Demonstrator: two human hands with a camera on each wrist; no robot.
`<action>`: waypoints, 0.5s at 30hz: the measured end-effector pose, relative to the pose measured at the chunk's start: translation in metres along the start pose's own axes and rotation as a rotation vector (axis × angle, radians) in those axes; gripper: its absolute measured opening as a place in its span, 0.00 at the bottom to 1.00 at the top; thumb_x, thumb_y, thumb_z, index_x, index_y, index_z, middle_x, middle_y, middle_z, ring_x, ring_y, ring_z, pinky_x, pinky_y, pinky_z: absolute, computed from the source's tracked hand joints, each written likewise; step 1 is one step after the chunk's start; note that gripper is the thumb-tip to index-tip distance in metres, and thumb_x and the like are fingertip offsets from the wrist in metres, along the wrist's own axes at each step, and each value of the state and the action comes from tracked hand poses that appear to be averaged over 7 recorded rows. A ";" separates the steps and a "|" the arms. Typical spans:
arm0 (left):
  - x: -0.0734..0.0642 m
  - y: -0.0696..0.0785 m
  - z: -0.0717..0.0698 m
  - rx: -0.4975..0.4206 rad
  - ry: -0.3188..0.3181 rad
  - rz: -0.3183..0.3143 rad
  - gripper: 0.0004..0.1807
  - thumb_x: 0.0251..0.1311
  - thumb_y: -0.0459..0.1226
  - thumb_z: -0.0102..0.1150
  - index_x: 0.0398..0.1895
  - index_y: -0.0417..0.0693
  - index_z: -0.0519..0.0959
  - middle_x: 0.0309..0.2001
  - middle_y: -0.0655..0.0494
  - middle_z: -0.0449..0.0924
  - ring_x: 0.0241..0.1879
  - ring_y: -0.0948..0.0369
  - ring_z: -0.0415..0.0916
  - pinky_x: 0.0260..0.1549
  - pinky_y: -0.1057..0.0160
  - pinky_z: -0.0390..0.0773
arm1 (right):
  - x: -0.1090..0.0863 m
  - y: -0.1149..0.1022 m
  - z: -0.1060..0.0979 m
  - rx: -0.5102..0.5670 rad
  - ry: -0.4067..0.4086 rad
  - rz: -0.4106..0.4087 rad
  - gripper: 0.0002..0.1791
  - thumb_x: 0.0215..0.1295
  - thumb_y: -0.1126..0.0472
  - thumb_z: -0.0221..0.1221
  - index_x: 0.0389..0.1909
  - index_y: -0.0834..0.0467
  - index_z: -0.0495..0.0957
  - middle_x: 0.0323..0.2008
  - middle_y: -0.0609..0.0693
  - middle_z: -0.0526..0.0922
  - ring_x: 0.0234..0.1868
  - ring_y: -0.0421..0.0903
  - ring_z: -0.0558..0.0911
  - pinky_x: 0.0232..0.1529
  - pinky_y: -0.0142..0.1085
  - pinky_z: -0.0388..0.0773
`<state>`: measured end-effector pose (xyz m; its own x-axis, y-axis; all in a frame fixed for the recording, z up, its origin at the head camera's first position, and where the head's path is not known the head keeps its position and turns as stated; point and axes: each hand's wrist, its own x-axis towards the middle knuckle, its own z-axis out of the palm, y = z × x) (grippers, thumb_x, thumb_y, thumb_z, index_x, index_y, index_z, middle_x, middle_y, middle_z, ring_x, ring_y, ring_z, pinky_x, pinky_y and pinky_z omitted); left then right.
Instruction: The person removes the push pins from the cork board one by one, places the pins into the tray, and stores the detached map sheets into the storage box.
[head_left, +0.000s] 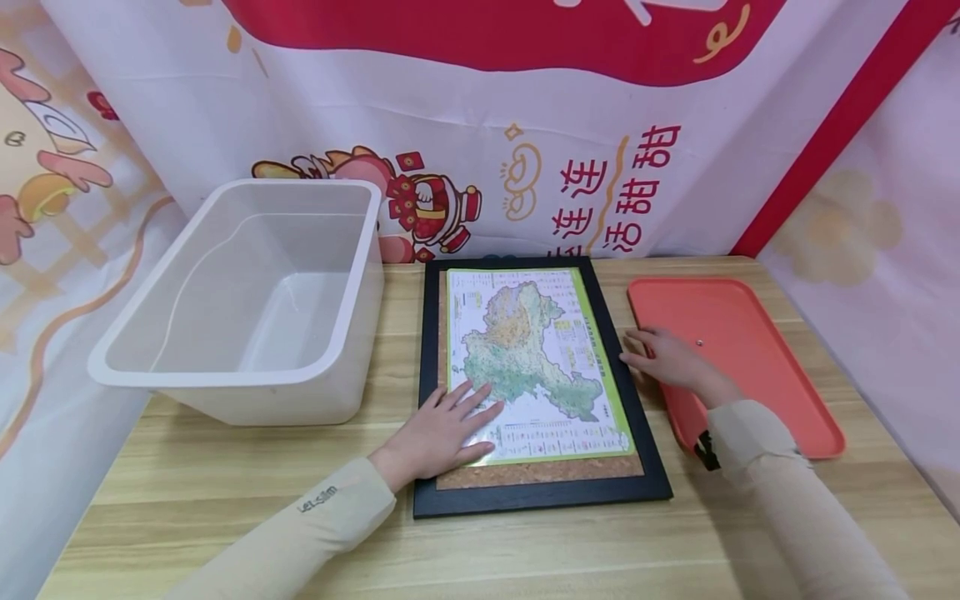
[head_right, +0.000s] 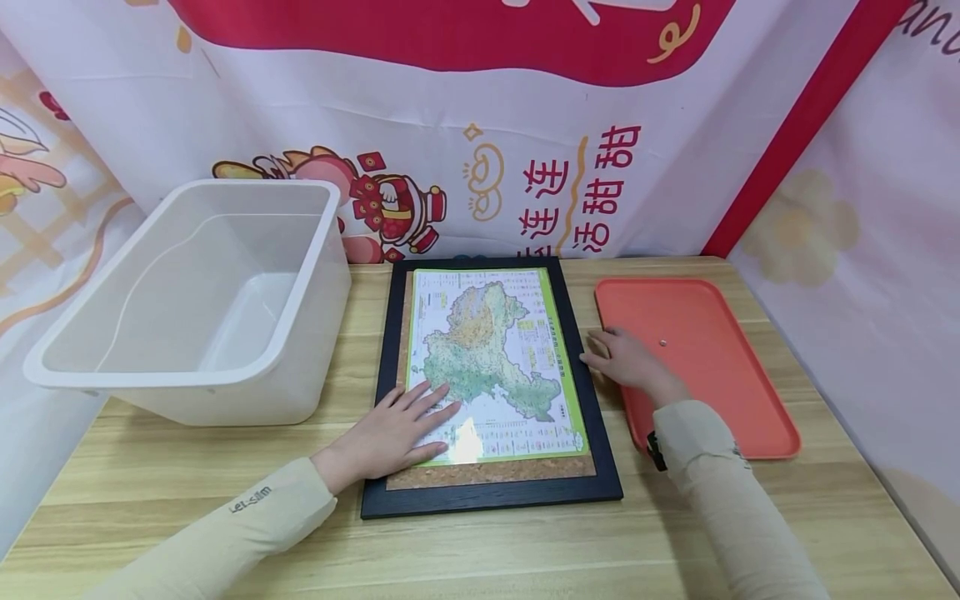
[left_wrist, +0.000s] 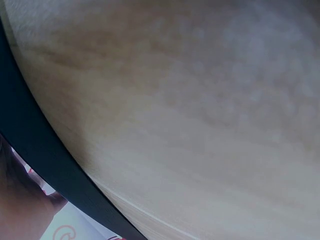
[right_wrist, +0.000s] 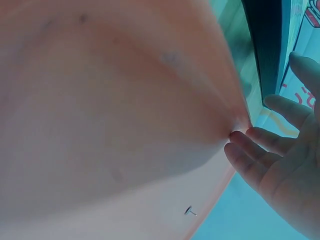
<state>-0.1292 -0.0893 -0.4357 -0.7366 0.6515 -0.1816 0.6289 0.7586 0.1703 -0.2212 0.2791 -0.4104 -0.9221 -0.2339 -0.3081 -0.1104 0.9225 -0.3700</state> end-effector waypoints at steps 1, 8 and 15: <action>0.000 0.000 0.000 0.000 0.001 0.000 0.33 0.70 0.60 0.33 0.75 0.63 0.51 0.77 0.56 0.44 0.76 0.50 0.44 0.71 0.40 0.52 | 0.000 -0.001 0.001 0.002 0.001 -0.003 0.39 0.70 0.43 0.50 0.71 0.66 0.55 0.70 0.73 0.52 0.69 0.70 0.55 0.67 0.64 0.56; 0.000 -0.001 0.001 -0.004 -0.001 0.000 0.33 0.70 0.61 0.32 0.75 0.64 0.50 0.78 0.56 0.43 0.77 0.51 0.43 0.71 0.40 0.51 | -0.002 -0.005 0.004 -0.005 0.012 -0.010 0.39 0.70 0.45 0.51 0.72 0.65 0.54 0.69 0.76 0.51 0.68 0.72 0.56 0.65 0.66 0.58; 0.001 -0.001 0.002 -0.007 0.006 0.004 0.33 0.70 0.60 0.33 0.75 0.63 0.51 0.77 0.55 0.44 0.76 0.50 0.43 0.70 0.39 0.51 | -0.001 -0.005 0.008 -0.005 0.019 -0.010 0.40 0.69 0.44 0.52 0.72 0.65 0.54 0.69 0.76 0.50 0.67 0.72 0.56 0.65 0.65 0.58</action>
<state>-0.1299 -0.0897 -0.4378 -0.7356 0.6543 -0.1755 0.6301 0.7560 0.1774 -0.2167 0.2728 -0.4149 -0.9278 -0.2377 -0.2876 -0.1218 0.9216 -0.3686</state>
